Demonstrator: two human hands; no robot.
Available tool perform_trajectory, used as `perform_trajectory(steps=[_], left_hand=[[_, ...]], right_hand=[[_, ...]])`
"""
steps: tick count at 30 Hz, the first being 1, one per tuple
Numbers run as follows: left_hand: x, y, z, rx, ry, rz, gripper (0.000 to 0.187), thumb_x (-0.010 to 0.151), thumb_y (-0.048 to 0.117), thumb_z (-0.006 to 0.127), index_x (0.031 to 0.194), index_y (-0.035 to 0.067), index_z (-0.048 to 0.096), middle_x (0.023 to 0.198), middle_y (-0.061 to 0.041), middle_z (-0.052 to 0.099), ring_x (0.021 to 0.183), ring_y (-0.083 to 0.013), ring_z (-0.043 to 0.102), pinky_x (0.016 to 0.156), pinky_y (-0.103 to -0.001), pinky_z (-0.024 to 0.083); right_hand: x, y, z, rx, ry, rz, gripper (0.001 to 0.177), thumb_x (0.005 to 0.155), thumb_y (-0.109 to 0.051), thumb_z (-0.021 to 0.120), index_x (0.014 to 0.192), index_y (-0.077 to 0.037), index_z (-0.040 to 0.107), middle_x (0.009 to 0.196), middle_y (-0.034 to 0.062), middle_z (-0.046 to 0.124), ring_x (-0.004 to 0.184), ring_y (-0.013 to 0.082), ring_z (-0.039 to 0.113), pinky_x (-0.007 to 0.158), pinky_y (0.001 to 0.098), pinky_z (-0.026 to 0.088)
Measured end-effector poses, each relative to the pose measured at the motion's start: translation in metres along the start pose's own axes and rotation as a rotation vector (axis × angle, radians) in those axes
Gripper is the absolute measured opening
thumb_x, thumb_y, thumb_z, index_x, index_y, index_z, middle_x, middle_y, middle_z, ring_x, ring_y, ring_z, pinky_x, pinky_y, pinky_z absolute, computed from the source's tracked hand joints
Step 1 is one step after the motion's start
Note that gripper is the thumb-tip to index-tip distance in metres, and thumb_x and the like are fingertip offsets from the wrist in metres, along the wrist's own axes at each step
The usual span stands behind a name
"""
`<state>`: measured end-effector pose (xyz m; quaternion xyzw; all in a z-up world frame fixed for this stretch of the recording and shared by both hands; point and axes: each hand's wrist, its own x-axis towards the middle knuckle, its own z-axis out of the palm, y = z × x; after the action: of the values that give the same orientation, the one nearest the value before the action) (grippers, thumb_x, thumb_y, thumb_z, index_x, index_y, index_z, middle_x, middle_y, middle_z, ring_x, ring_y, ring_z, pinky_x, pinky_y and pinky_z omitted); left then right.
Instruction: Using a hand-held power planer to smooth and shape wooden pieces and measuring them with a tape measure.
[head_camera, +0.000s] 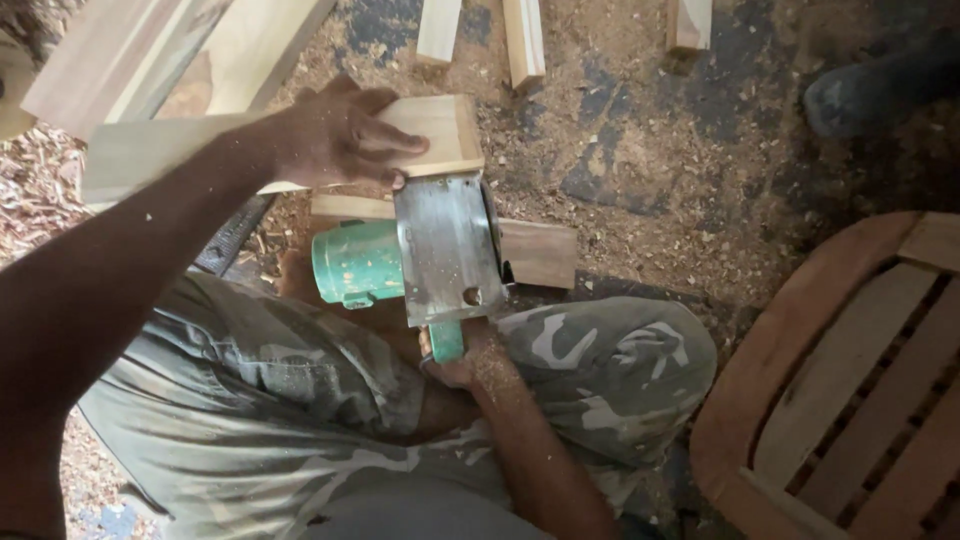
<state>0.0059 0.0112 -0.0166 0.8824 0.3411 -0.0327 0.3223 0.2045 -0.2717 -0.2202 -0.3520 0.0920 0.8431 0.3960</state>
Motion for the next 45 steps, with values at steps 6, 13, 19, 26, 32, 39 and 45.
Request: perform_trajectory(steps=[6, 13, 19, 26, 32, 39, 45], left_hand=[[-0.008, 0.01, -0.002, 0.025, 0.02, -0.003, 0.063, 0.076, 0.058, 0.076, 0.135, 0.039, 0.066, 0.164, -0.018, 0.035, 0.147, -0.0437, 0.029, 0.115, -0.07, 0.022], [-0.009, 0.012, 0.003, 0.051, 0.007, -0.032, 0.06, 0.077, 0.058, 0.075, 0.134, 0.041, 0.066, 0.166, -0.016, 0.033, 0.146, -0.044, 0.026, 0.115, -0.071, 0.02], [-0.011, 0.012, 0.005, 0.025, 0.042, 0.006, 0.058, 0.081, 0.06, 0.073, 0.136, 0.04, 0.067, 0.166, -0.018, 0.029, 0.149, -0.0446, 0.021, 0.116, -0.073, 0.012], [-0.011, 0.013, 0.006, 0.032, 0.032, -0.018, 0.058, 0.083, 0.062, 0.071, 0.136, 0.041, 0.065, 0.166, -0.016, 0.03, 0.147, -0.0422, 0.023, 0.116, -0.07, 0.014], [-0.011, 0.013, 0.005, 0.061, 0.045, 0.033, 0.059, 0.082, 0.062, 0.071, 0.137, 0.04, 0.066, 0.166, -0.016, 0.031, 0.147, -0.0428, 0.025, 0.114, -0.07, 0.016], [-0.017, 0.016, 0.004, 0.05, 0.061, 0.077, 0.057, 0.082, 0.057, 0.073, 0.136, 0.038, 0.068, 0.165, -0.018, 0.034, 0.142, -0.044, 0.03, 0.113, -0.068, 0.018], [-0.021, 0.015, 0.006, 0.071, 0.051, 0.121, 0.057, 0.083, 0.058, 0.073, 0.135, 0.036, 0.068, 0.164, -0.02, 0.036, 0.136, -0.0412, 0.038, 0.115, -0.062, 0.021]], right_hand=[[-0.007, -0.006, 0.011, 0.251, 0.212, 0.128, 0.036, 0.104, -0.036, 0.05, 0.107, -0.003, 0.065, 0.086, 0.0128, 0.069, 0.071, 0.0251, 0.067, 0.06, 0.0362, 0.056], [0.003, 0.0, -0.013, 0.347, 0.148, 0.196, 0.041, 0.095, -0.043, 0.052, 0.101, -0.004, 0.063, 0.08, 0.0115, 0.066, 0.065, 0.024, 0.065, 0.056, 0.0343, 0.057], [0.007, 0.001, -0.018, 0.074, 0.019, -0.004, 0.031, 0.1, -0.03, 0.048, 0.113, -0.004, 0.058, 0.098, 0.01, 0.066, 0.083, 0.0218, 0.067, 0.069, 0.0333, 0.058], [-0.02, -0.014, 0.031, 0.207, 0.247, 0.122, 0.041, 0.102, -0.037, 0.047, 0.11, 0.001, 0.061, 0.088, 0.0145, 0.067, 0.072, 0.0242, 0.067, 0.061, 0.0344, 0.057], [-0.003, -0.002, -0.005, 0.24, 0.065, 0.123, 0.044, 0.101, -0.043, 0.051, 0.104, 0.0, 0.062, 0.083, 0.014, 0.066, 0.066, 0.0256, 0.066, 0.057, 0.0356, 0.057], [-0.008, -0.003, -0.001, -0.33, 0.052, 0.043, 0.041, 0.094, -0.04, 0.05, 0.113, -0.007, 0.063, 0.097, 0.0111, 0.068, 0.082, 0.0246, 0.067, 0.067, 0.0374, 0.058], [-0.018, -0.007, 0.017, -1.342, -0.004, -0.082, 0.042, 0.092, -0.041, 0.045, 0.119, -0.013, 0.06, 0.103, 0.0074, 0.068, 0.088, 0.0223, 0.069, 0.071, 0.0366, 0.059]])
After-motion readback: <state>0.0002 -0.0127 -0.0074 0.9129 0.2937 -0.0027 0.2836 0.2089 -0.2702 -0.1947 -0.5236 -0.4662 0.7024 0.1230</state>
